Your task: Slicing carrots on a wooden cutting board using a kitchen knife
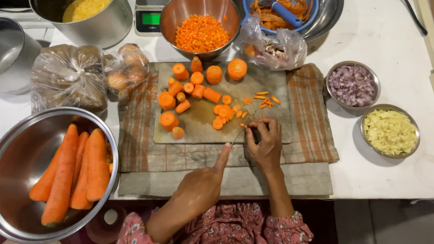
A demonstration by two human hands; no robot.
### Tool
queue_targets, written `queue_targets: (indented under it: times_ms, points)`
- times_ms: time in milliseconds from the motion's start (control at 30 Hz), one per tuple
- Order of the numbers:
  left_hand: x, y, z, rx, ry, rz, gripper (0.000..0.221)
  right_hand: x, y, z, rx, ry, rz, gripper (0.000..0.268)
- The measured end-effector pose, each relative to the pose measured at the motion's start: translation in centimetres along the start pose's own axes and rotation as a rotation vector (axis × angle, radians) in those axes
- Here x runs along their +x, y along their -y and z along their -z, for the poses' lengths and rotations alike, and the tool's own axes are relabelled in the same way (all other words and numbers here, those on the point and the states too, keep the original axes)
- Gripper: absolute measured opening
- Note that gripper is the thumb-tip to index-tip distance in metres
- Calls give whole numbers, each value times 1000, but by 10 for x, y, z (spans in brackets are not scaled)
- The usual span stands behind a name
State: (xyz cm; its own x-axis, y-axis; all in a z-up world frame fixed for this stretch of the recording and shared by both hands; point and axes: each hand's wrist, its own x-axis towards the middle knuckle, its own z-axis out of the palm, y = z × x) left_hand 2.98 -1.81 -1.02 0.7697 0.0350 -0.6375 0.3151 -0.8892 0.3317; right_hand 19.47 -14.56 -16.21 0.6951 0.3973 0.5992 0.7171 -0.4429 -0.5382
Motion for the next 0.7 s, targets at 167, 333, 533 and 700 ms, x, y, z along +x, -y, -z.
queue_targets:
  times_ms: [167,333,533,700]
  points:
    - [-1,-9,9,-5,-75,-53,86,-1,-10,-3,41,-1,-31,11]
    - [-20,-3,25,-66,-81,-94,92,-2,-24,1,96,-51,-68,14]
    - [-39,15,22,-194,-138,-130,86,-1,-12,5,62,-49,-35,20]
    - [-38,33,11,-216,-212,-145,75,13,-5,-3,-68,56,104,28]
